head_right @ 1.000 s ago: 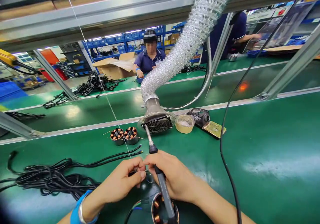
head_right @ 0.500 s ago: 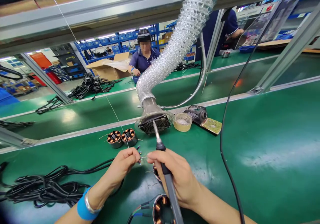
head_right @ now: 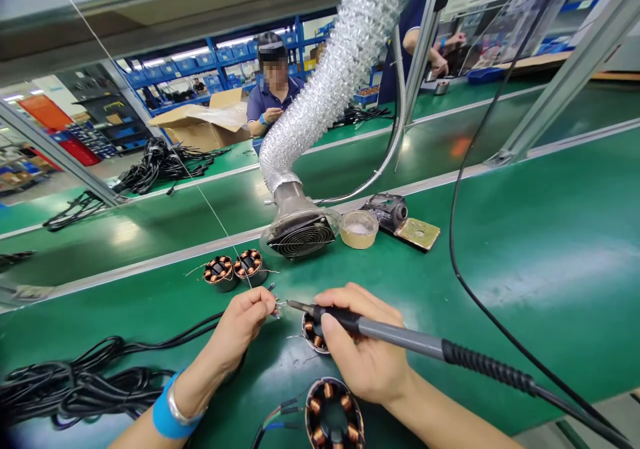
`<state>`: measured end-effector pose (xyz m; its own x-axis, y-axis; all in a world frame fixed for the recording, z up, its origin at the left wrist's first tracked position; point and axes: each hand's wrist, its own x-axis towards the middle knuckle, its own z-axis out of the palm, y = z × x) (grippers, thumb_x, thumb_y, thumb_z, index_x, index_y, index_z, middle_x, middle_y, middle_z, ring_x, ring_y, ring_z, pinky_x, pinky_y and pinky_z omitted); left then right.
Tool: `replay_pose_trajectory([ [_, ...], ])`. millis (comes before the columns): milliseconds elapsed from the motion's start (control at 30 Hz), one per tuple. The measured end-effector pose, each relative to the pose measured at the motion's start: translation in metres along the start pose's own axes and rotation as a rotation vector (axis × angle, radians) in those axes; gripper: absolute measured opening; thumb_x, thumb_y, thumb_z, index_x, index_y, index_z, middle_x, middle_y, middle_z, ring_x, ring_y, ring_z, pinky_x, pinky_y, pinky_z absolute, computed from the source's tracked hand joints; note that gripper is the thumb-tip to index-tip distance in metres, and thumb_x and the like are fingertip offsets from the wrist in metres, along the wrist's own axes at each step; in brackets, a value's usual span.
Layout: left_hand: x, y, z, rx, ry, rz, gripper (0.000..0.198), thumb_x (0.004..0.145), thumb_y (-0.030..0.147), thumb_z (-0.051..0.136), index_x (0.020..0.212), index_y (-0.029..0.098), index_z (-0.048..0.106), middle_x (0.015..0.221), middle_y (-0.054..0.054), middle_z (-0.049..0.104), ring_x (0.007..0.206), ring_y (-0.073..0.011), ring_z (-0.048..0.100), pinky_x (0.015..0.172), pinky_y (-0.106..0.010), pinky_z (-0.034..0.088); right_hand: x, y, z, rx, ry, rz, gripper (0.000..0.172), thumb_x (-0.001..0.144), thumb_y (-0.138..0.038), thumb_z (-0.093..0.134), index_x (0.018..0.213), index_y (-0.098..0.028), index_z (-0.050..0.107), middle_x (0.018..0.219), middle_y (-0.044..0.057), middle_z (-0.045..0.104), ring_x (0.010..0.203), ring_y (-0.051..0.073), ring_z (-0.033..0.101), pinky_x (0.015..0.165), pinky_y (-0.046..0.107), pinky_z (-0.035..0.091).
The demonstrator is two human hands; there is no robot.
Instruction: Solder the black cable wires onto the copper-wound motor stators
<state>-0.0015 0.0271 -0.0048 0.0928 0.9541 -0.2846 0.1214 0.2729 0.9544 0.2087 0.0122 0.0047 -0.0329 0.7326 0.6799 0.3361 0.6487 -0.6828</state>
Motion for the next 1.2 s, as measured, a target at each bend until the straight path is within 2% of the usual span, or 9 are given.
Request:
replay_pose_trajectory([
  [333, 0.001, 0.0, 0.001, -0.006, -0.012, 0.013, 0.012, 0.073, 0.027, 0.056, 0.066, 0.017, 0.056, 0.053, 0.008, 0.038, 0.049, -0.0083, 0.023, 0.052, -0.023, 0.021, 0.001, 0.001, 0.003, -0.018, -0.008, 0.004, 0.01, 0.085, -0.02, 0.058, 0.089, -0.019, 0.066, 0.069, 0.0, 0.065, 0.056, 0.012, 0.058, 0.05, 0.024, 0.047],
  [667, 0.003, -0.001, 0.0, 0.017, -0.037, 0.05, 0.012, 0.074, 0.025, 0.055, 0.066, 0.017, 0.057, 0.06, 0.005, 0.047, 0.057, -0.0105, 0.034, 0.056, -0.023, 0.026, -0.002, -0.001, 0.006, -0.011, -0.055, -0.016, 0.013, 0.083, -0.016, 0.058, 0.093, -0.018, 0.066, 0.071, 0.001, 0.066, 0.056, 0.013, 0.059, 0.049, 0.025, 0.047],
  [967, 0.002, 0.002, 0.001, 0.062, -0.06, 0.062, 0.012, 0.074, 0.027, 0.053, 0.067, 0.018, 0.056, 0.063, 0.003, 0.049, 0.062, -0.0128, 0.04, 0.06, -0.024, 0.03, -0.001, -0.015, 0.008, 0.008, -0.108, -0.165, 0.024, 0.078, -0.01, 0.054, 0.098, -0.018, 0.065, 0.067, 0.003, 0.064, 0.053, 0.015, 0.056, 0.047, 0.029, 0.045],
  [1200, 0.002, 0.001, 0.0, 0.051, -0.072, 0.078, 0.013, 0.073, 0.027, 0.053, 0.066, 0.017, 0.057, 0.064, 0.003, 0.051, 0.063, -0.0129, 0.041, 0.06, -0.024, 0.031, -0.004, -0.015, 0.011, -0.041, -0.133, -0.302, 0.029, 0.074, -0.008, 0.052, 0.098, -0.018, 0.066, 0.066, 0.003, 0.063, 0.051, 0.016, 0.055, 0.047, 0.03, 0.043],
])
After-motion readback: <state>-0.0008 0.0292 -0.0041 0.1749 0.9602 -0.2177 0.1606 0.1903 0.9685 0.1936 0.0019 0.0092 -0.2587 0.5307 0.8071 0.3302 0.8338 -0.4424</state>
